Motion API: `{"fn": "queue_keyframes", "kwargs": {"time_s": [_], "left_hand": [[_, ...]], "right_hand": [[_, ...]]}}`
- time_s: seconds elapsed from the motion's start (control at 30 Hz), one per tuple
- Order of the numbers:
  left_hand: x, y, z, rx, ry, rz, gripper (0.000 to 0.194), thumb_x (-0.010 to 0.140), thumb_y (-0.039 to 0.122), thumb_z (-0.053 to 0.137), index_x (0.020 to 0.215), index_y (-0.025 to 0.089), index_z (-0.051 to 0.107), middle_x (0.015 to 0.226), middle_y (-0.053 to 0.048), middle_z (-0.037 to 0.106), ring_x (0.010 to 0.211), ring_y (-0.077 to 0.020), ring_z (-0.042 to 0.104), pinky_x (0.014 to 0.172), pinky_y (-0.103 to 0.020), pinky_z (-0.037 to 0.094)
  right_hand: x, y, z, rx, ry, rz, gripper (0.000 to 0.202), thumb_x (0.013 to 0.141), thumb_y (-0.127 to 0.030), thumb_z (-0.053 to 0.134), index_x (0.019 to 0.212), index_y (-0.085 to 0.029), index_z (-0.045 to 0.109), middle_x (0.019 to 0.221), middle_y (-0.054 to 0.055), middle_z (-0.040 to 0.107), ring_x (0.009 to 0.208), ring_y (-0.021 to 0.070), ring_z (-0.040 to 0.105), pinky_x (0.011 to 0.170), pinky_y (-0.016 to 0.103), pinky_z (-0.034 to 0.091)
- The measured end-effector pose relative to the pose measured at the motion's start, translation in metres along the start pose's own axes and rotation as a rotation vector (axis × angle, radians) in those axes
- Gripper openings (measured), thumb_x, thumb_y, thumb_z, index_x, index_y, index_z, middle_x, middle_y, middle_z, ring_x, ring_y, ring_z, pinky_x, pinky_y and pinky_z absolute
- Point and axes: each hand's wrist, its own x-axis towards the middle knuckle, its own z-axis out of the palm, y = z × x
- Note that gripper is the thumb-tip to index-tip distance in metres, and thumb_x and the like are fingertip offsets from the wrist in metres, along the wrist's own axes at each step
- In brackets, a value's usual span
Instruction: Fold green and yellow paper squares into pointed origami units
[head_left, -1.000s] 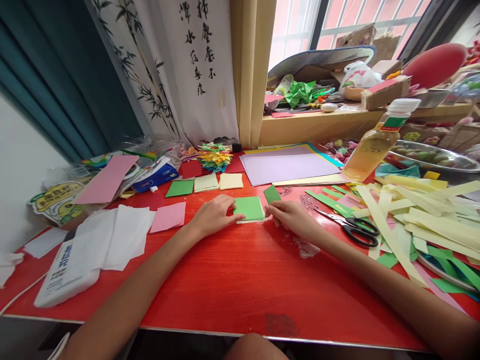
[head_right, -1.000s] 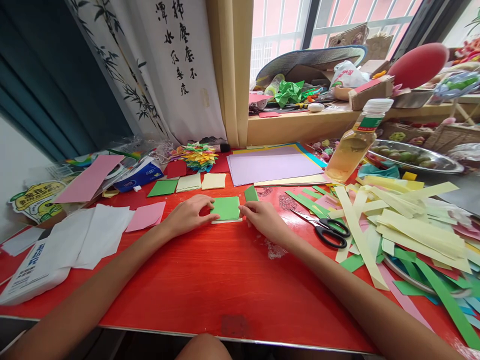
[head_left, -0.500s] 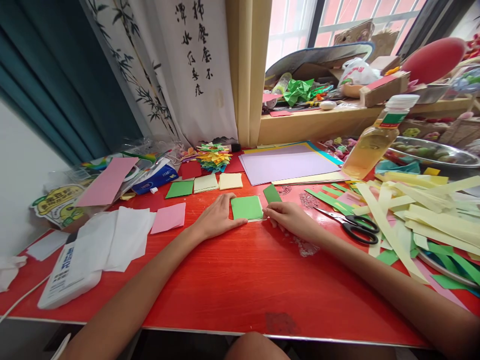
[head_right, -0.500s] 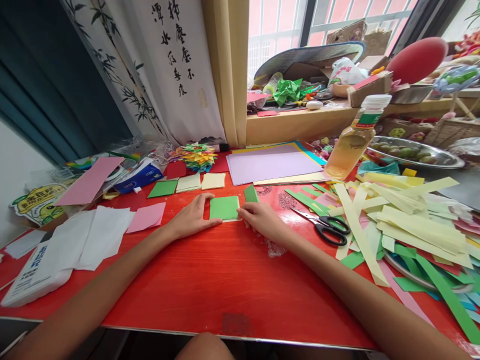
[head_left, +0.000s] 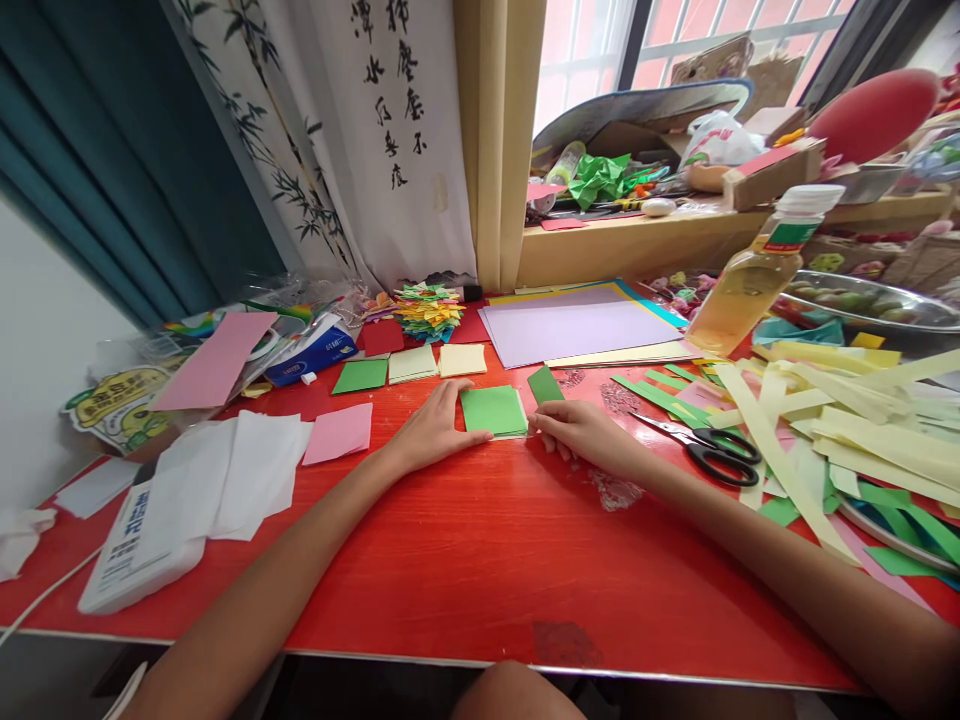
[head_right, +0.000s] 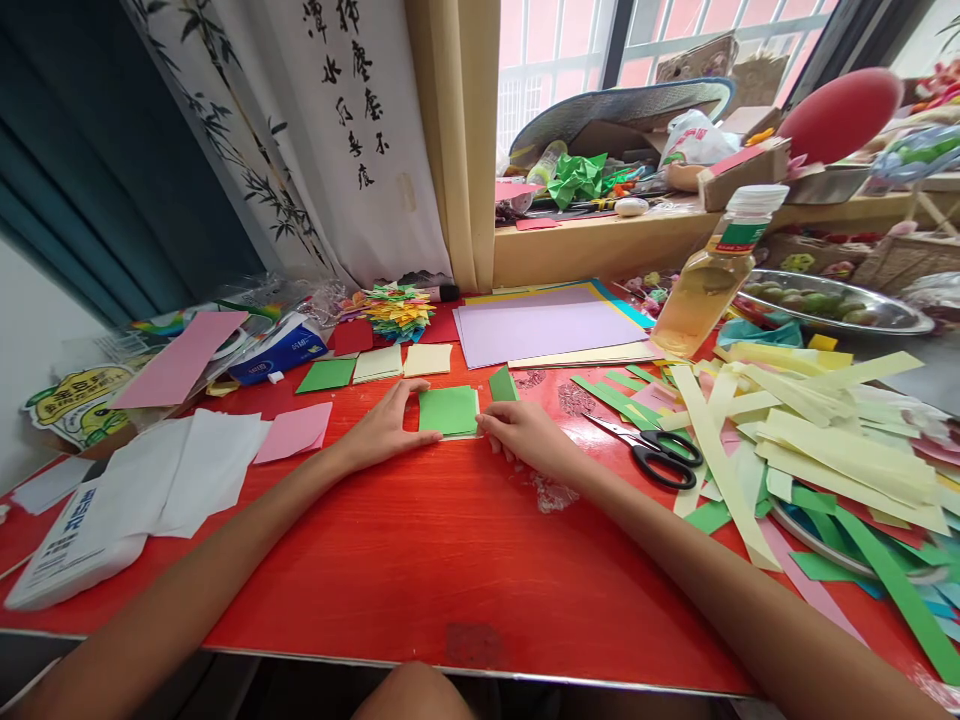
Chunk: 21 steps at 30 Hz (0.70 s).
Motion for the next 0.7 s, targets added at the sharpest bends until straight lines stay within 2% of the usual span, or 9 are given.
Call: {"fn": "queue_keyframes", "kwargs": {"time_s": [0.43, 0.7], "left_hand": [[0.0013, -0.0002, -0.0015, -0.029, -0.001, 0.021, 0.064, 0.068, 0.052, 0.058, 0.120, 0.021, 0.037, 0.125, -0.008, 0.041, 0.116, -0.0225, 0.040, 0.098, -0.038, 0.036], [-0.0006, 0.0022, -0.0050, -0.051, 0.102, 0.155, 0.039, 0.078, 0.039, 0.053, 0.111, 0.022, 0.042, 0.112, -0.004, 0.048, 0.108, -0.0169, 0.047, 0.092, -0.030, 0.039]], "right_hand": [[0.0025, 0.0018, -0.0029, 0.091, -0.021, 0.039, 0.030, 0.083, -0.039, 0.039, 0.070, -0.017, 0.053, 0.057, -0.001, 0.051, 0.044, 0.0089, 0.046, 0.045, 0.023, 0.037], [0.0039, 0.0026, -0.0032, 0.147, -0.010, 0.055, 0.029, 0.083, -0.040, 0.040, 0.072, -0.017, 0.054, 0.058, 0.000, 0.052, 0.044, 0.0081, 0.045, 0.044, 0.022, 0.037]]}}
